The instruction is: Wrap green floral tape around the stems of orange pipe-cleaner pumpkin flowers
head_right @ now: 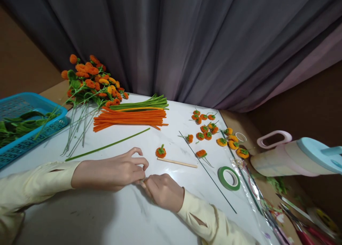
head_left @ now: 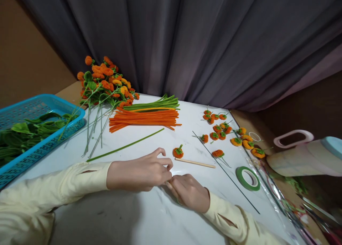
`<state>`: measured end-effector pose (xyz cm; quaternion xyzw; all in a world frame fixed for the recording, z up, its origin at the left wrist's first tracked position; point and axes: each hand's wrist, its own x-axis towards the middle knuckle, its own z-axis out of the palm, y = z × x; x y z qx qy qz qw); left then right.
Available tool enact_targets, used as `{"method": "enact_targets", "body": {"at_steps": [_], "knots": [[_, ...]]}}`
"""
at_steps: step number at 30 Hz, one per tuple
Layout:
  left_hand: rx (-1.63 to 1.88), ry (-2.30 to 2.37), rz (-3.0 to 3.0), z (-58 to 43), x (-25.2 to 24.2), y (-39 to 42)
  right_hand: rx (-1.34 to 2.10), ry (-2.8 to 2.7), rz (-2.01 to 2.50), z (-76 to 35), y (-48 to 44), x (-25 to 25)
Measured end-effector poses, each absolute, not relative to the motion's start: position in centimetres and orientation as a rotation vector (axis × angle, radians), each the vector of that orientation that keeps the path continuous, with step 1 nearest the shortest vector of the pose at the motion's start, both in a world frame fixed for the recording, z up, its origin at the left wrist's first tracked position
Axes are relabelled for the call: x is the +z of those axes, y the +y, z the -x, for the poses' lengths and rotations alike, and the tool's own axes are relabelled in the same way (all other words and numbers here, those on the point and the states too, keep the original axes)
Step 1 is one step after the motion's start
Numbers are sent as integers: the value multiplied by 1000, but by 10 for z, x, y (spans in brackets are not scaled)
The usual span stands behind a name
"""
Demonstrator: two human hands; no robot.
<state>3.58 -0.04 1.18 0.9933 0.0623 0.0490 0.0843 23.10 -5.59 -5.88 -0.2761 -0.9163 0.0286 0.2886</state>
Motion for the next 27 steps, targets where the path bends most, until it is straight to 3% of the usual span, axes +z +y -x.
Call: {"method": "enact_targets", "body": {"at_steps": [6,14,27], "knots": [[126,313,-2701,-39,17,5,422,-2405,847,-235,-55,-57],[-49,389,-2235,-40,12,13,420,-2461,827,-235,-54,-59],[-126,389,-1780,-39,-8,28,848,-2255,950,-237,-48,-54]]}}
